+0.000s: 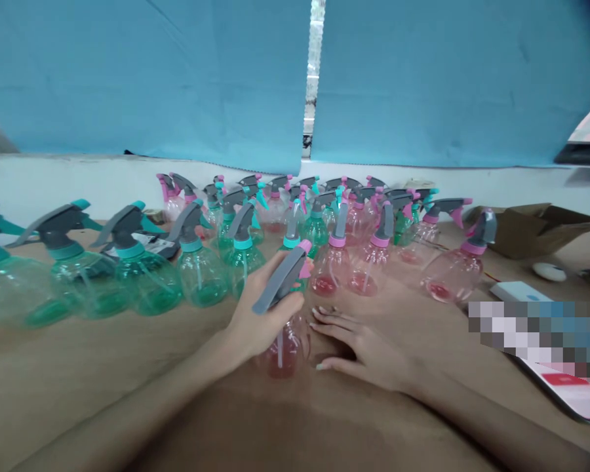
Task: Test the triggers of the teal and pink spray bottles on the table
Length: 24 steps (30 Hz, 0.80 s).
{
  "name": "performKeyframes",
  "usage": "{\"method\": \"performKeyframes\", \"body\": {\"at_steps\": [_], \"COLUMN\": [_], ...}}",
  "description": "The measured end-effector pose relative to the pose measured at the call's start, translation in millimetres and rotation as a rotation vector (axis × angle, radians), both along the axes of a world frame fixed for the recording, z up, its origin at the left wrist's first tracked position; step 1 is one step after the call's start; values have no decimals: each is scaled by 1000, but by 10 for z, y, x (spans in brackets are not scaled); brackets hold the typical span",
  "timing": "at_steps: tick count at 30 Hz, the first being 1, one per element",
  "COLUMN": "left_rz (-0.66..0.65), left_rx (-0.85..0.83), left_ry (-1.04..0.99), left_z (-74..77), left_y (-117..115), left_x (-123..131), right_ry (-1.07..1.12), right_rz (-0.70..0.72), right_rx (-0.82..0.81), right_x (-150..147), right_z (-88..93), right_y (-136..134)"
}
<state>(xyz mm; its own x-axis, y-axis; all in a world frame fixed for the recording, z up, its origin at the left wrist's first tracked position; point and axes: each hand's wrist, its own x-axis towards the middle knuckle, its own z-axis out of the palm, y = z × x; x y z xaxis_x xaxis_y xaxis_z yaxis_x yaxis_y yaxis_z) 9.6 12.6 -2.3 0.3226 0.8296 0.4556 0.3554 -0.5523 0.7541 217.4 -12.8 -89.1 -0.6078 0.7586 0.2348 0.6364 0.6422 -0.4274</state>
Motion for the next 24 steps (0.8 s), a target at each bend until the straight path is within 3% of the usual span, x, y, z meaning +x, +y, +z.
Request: {"method": "performKeyframes", "body": {"at_steps": [14,24], "left_rz": [86,26], "left_rx": [-12,0], "left_ry": [-6,-21], "left_z": [-72,0], "left_y": [-2,-15], "left_x": [5,41], "right_ry": [5,20], "right_rz": [-1,-14], "right_rx": [-30,-29], "right_x": [8,10], "right_z": [-14,-35], "right_y": [7,1]}}
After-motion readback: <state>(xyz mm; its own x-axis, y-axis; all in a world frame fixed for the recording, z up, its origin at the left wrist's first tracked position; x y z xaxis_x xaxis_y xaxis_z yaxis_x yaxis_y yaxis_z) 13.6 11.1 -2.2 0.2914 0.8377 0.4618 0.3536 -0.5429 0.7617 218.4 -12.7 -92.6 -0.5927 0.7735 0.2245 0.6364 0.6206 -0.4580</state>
